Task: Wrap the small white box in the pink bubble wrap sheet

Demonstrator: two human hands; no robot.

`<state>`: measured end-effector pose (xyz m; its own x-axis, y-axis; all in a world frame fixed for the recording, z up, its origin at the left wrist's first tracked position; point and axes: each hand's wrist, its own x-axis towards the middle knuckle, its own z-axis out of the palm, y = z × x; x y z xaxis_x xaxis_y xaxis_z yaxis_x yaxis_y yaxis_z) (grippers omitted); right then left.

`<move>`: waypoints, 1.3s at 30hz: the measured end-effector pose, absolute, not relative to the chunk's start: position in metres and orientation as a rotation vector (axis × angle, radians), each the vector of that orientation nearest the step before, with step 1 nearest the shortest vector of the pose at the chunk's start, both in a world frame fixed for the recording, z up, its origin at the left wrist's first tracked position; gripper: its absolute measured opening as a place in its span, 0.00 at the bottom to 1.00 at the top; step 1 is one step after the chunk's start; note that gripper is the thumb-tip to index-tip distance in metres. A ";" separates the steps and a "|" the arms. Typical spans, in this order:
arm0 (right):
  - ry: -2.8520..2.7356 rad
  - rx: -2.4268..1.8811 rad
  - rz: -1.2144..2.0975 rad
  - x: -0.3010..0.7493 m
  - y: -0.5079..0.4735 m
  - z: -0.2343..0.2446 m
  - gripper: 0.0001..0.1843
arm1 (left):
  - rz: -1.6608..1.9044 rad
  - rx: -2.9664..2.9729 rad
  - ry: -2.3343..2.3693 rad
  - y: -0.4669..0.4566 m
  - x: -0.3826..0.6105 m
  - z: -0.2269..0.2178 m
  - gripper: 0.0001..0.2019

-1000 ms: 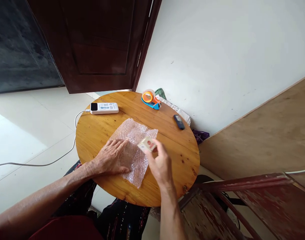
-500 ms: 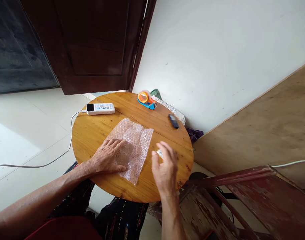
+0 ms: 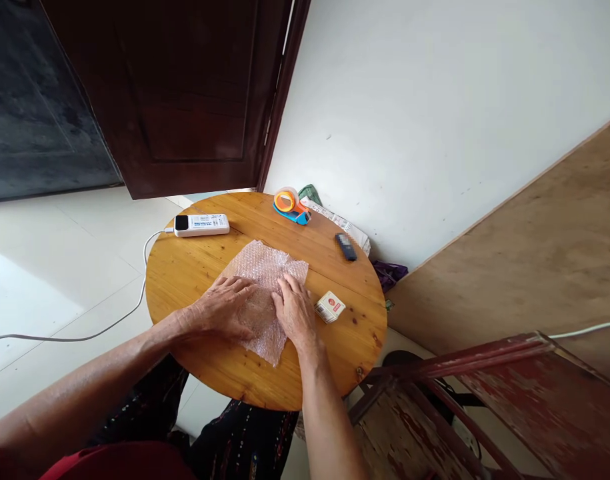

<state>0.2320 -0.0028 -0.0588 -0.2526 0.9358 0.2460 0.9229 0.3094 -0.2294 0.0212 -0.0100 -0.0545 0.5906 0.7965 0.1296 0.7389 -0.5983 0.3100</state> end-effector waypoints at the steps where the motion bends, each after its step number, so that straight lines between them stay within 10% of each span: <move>1: -2.242 -1.684 0.037 0.232 -0.004 -0.060 0.19 | 0.365 2.599 1.276 -0.008 0.021 -0.052 0.39; 6: -2.253 -1.691 0.019 0.229 -0.007 -0.061 0.20 | 0.446 2.640 1.327 0.004 0.033 -0.041 0.21; 16: -2.236 -1.720 0.001 0.229 -0.007 -0.062 0.20 | 0.408 2.573 1.391 0.018 -0.001 -0.059 0.36; 39: -1.759 -1.651 -0.286 0.240 0.001 -0.064 0.25 | 0.608 2.658 1.098 -0.051 0.035 -0.067 0.22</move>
<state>0.2403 0.0013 -0.0640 0.0546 0.7877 0.6136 0.9415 0.1640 -0.2944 0.0353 -0.0515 -0.0667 0.6388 0.7105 0.2951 0.6274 -0.7031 0.3348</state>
